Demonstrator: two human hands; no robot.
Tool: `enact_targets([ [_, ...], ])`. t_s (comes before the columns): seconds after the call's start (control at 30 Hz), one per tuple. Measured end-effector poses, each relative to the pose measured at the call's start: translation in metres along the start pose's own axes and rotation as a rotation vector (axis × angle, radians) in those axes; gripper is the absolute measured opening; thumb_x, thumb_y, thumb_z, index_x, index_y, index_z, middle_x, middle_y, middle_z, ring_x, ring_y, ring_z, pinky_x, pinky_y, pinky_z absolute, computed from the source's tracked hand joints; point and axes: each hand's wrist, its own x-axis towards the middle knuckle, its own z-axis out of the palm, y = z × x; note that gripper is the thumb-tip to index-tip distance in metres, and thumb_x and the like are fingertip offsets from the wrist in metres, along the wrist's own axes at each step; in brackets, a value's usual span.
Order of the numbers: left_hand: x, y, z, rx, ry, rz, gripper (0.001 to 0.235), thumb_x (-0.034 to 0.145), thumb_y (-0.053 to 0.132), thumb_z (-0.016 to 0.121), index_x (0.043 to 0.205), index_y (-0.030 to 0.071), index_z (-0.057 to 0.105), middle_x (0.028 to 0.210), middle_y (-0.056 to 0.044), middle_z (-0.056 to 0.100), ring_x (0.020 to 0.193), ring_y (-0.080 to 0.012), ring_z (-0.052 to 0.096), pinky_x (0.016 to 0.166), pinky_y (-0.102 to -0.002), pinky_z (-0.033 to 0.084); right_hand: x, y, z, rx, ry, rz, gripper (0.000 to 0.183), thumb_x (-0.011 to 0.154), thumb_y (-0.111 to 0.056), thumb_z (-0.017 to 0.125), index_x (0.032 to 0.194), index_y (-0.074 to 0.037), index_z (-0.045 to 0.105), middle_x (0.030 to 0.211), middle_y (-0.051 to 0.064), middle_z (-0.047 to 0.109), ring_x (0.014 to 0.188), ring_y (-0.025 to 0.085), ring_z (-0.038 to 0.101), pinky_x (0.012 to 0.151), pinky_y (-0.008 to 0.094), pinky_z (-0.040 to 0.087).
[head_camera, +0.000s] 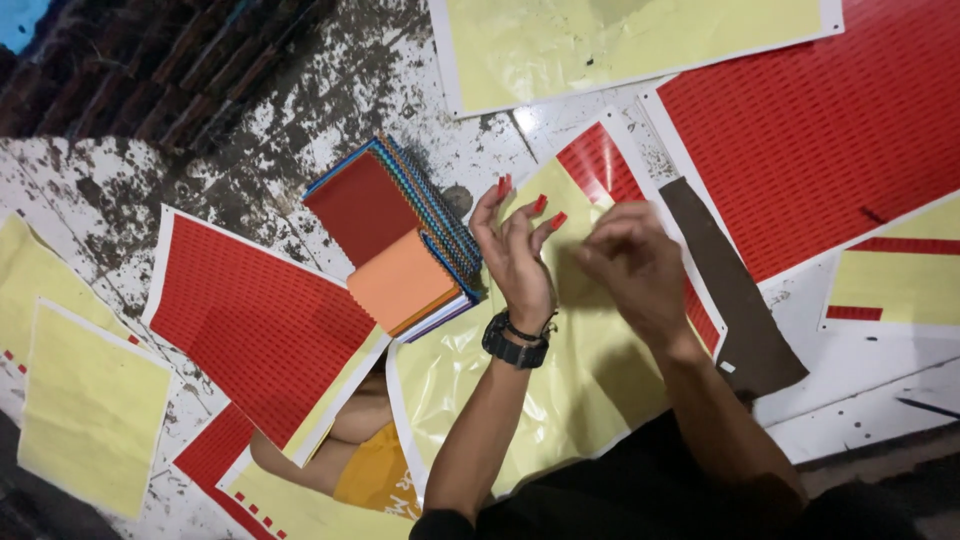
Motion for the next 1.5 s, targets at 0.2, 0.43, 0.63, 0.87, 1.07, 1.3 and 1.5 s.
enact_targets([
  [0.2, -0.004, -0.002, 0.005, 0.010, 0.007, -0.015, 0.046, 0.102, 0.030, 0.048, 0.141, 0.008, 0.038, 0.142, -0.017, 0.041, 0.100, -0.0179, 0.060, 0.077, -0.031, 0.064, -0.015, 0.012, 0.012, 0.073, -0.112, 0.154, 0.064, 0.068, -0.019, 0.099, 0.120, -0.004, 0.066, 0.098, 0.007, 0.057, 0.084, 0.018, 0.060, 0.065, 0.030, 0.051],
  [0.43, 0.002, -0.018, -0.019, 0.032, -0.064, 0.039, 0.042, 0.103, 0.026, 0.046, 0.140, 0.006, 0.041, 0.133, -0.018, 0.045, 0.099, -0.0190, 0.061, 0.077, -0.035, 0.066, 0.030, 0.055, -0.014, -0.829, 0.215, -0.307, 0.032, 0.087, -0.026, 0.093, 0.106, -0.007, 0.075, 0.093, 0.006, 0.060, 0.079, 0.025, 0.062, 0.068, 0.036, 0.053],
  [0.63, -0.002, -0.008, -0.021, -0.040, -0.071, 0.008, 0.043, 0.103, 0.030, 0.048, 0.137, 0.005, 0.042, 0.127, -0.017, 0.051, 0.098, -0.0209, 0.064, 0.075, -0.039, 0.066, 0.028, 0.065, -0.009, -0.923, 0.235, -0.346, 0.019, 0.081, -0.013, 0.091, 0.090, -0.011, 0.074, 0.080, 0.004, 0.061, 0.073, 0.027, 0.064, 0.065, 0.038, 0.053],
  [0.87, 0.003, 0.015, -0.016, -0.261, -0.072, 0.028, 0.046, 0.104, 0.030, 0.046, 0.141, 0.005, 0.038, 0.129, -0.020, 0.053, 0.108, -0.0315, 0.065, 0.085, -0.050, 0.064, 0.017, 0.013, 0.002, -0.294, 0.077, -0.211, 0.016, 0.087, -0.003, 0.086, 0.091, -0.006, 0.071, 0.097, 0.006, 0.058, 0.083, 0.020, 0.061, 0.074, 0.032, 0.052],
  [1.07, 0.011, 0.025, -0.018, -0.374, -0.023, 0.127, 0.048, 0.104, 0.035, 0.044, 0.143, 0.008, 0.037, 0.134, -0.021, 0.051, 0.120, -0.0380, 0.060, 0.096, -0.056, 0.058, -0.028, -0.027, 0.042, 0.308, -0.238, 0.137, 0.017, 0.081, -0.002, 0.085, 0.089, -0.001, 0.070, 0.123, 0.010, 0.047, 0.098, 0.016, 0.056, 0.088, 0.032, 0.049],
  [1.3, 0.004, 0.080, -0.042, -0.028, -0.055, 0.246, 0.032, 0.105, 0.034, 0.045, 0.105, 0.004, 0.054, 0.134, -0.023, 0.056, 0.127, -0.0324, 0.054, 0.103, -0.045, 0.049, 0.007, -0.026, 0.055, 0.084, -0.248, 0.003, 0.037, 0.085, -0.006, 0.085, 0.113, 0.002, 0.062, 0.102, 0.011, 0.064, 0.083, 0.014, 0.068, 0.079, 0.028, 0.055],
  [1.5, -0.003, 0.128, -0.082, 0.369, -0.109, 0.355, 0.038, 0.107, 0.035, 0.038, 0.092, 0.007, 0.059, 0.135, -0.022, 0.053, 0.130, -0.0428, 0.050, 0.103, -0.050, 0.045, 0.047, -0.076, 0.089, -0.249, -0.537, -0.469, 0.012, 0.088, -0.008, 0.082, 0.099, -0.004, 0.079, 0.087, 0.012, 0.075, 0.069, 0.023, 0.071, 0.064, 0.033, 0.058],
])
